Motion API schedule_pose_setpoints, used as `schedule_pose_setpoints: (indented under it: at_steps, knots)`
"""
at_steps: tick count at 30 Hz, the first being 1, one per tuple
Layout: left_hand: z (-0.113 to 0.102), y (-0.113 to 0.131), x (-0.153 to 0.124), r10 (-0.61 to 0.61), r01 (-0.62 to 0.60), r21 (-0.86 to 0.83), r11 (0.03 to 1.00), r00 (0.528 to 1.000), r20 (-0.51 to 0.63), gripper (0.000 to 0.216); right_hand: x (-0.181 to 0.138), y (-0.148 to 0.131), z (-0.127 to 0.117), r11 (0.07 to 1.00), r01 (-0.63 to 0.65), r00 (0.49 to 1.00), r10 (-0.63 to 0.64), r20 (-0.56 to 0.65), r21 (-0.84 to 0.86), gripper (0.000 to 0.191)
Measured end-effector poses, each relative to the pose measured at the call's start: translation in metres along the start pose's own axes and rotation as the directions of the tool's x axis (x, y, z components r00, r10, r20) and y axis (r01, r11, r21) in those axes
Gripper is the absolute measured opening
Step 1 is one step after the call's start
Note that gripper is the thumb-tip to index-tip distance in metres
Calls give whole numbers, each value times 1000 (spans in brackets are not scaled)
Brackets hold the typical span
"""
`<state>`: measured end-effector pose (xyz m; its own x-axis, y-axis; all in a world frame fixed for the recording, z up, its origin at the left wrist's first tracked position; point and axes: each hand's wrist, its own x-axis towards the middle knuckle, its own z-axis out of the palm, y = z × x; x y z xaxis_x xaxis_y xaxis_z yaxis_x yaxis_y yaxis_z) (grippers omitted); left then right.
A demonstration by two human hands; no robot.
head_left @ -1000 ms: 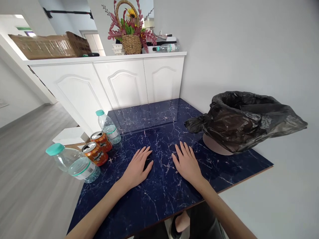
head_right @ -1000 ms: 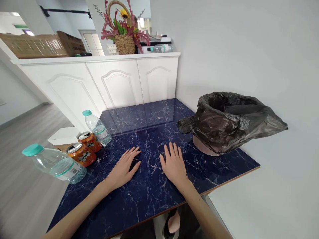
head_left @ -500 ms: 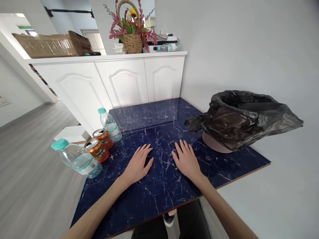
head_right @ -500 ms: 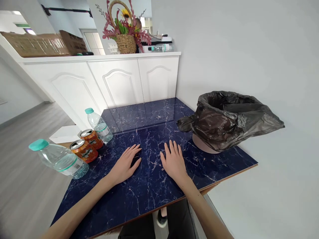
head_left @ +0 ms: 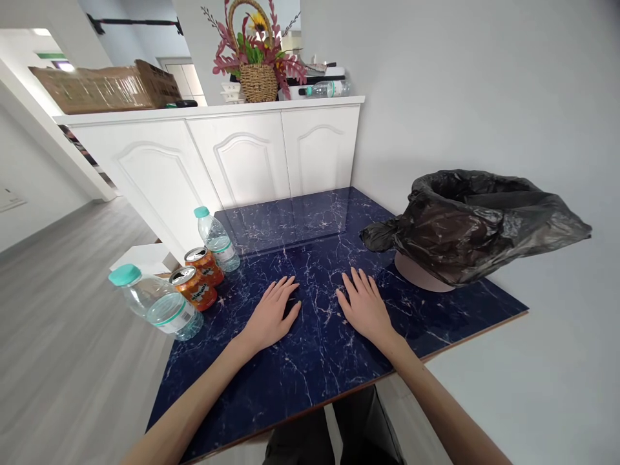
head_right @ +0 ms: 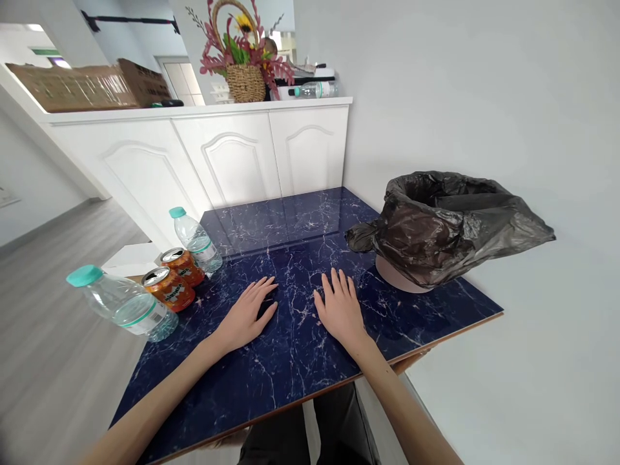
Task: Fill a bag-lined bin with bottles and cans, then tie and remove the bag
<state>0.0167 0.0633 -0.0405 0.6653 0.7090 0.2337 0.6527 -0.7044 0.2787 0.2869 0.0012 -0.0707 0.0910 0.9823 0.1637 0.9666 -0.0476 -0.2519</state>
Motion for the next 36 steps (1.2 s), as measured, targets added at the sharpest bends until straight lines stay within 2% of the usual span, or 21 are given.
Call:
schedule_pose_setpoints:
  at_steps: [10, 17, 28, 30, 32, 33, 36]
  knots:
    - [5, -5, -1, 18, -18, -1, 1000, 999, -32, 51, 0, 0, 0, 1000, 7, 1000, -7, -18, -26, 71]
    - [3, -4, -1, 5, -5, -4, 1000, 1000, 11, 53, 0, -2, -3, 1000, -11, 1000, 11, 24, -6, 72]
    - [-3, -5, -6, 20, -20, 2, 1000, 1000, 0, 51, 0, -1, 2, 999, -11, 1000, 12, -21, 43, 70]
    - [-4, -5, -7, 22, -22, 1, 1000, 1000, 4, 51, 1, 3, -8, 997, 27, 995, -20, -94, 72, 68]
    - [-4, -7, -8, 30, -30, -4, 1000, 1000, -2, 51, 2, 8, -29, 986, 139, 967, -116, -225, 88, 61]
    - [-4, -7, -9, 34, -34, -7, 999, 999, -7, 51, 2, 11, -44, 972, 217, 936, -183, -302, 84, 57]
    - [-3, -8, -10, 40, -41, -9, 999, 999, -19, 51, 3, 20, -102, 910, 414, 798, -347, -492, 30, 51]
